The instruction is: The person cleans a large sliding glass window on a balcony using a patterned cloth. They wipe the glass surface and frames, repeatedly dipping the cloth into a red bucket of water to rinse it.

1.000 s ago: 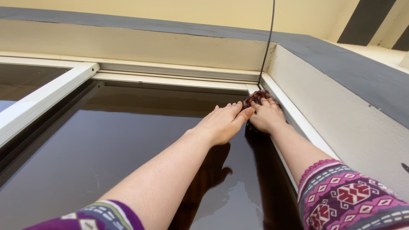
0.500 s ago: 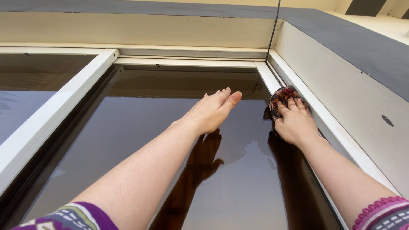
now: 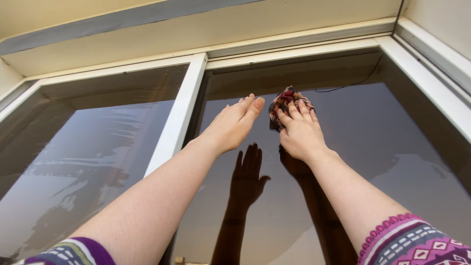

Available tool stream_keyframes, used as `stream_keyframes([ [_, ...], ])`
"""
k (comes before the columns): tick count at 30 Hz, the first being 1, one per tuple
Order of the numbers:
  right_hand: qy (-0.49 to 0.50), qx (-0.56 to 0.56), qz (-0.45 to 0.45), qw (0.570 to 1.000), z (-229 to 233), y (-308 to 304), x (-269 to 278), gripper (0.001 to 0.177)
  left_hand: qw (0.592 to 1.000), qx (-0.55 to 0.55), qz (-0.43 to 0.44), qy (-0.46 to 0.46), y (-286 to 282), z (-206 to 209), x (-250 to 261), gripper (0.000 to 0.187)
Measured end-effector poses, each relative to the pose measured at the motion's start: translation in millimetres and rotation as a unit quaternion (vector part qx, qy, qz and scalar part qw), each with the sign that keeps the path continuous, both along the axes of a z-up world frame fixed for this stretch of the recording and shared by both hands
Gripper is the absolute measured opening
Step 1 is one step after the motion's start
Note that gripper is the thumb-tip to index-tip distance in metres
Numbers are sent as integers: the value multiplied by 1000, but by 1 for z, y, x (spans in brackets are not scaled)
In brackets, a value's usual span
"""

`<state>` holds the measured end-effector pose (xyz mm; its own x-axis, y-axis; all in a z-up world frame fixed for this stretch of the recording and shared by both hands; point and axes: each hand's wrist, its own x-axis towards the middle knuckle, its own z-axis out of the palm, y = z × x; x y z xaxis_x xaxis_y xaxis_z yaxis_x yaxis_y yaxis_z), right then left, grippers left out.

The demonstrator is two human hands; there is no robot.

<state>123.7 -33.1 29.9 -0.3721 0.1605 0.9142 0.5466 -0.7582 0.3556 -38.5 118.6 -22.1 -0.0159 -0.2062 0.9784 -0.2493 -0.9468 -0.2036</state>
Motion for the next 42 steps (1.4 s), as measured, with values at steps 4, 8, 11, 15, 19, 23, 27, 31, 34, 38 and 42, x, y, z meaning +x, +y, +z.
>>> stream_keyframes([
  [4, 1, -53, 1, 999, -21, 60, -29, 59, 999, 29, 27, -16, 39, -11, -11, 83],
  [8, 22, -116, -19, 993, -47, 101, -53, 59, 1000, -5, 18, -5, 56, -26, -23, 87],
  [11, 23, -172, 52, 983, -69, 129, -70, 61, 999, -20, 26, 11, 61, -39, -27, 88],
  [15, -42, -186, 138, 972, -100, 146, -80, 71, 999, -12, 34, 13, 61, -48, -24, 89],
  [19, 13, -223, 126, 967, -124, 142, -83, 61, 999, -1, 28, 15, 56, -52, -17, 89],
  [23, 15, -275, 64, 959, -162, 140, -72, 54, 999, -14, 13, 30, 44, -54, -9, 87],
  [27, -129, -293, 114, 940, -200, 143, -56, 57, 998, -19, 10, 51, 24, -58, 1, 83],
  [31, -3, -346, 173, 922, -195, 115, -56, 49, 997, 7, 17, 75, -10, -69, 18, 79],
  [34, 100, -317, 93, 939, -177, 80, -55, 39, 997, 11, 4, 78, -38, -72, 30, 77],
  [38, 14, -206, 100, 973, -151, 22, -25, 56, 996, 6, 6, 89, -69, -74, 37, 75],
  [42, 11, -117, -3, 993, -130, -38, 14, 62, 996, 7, 5, 93, -94, -77, 43, 73],
])
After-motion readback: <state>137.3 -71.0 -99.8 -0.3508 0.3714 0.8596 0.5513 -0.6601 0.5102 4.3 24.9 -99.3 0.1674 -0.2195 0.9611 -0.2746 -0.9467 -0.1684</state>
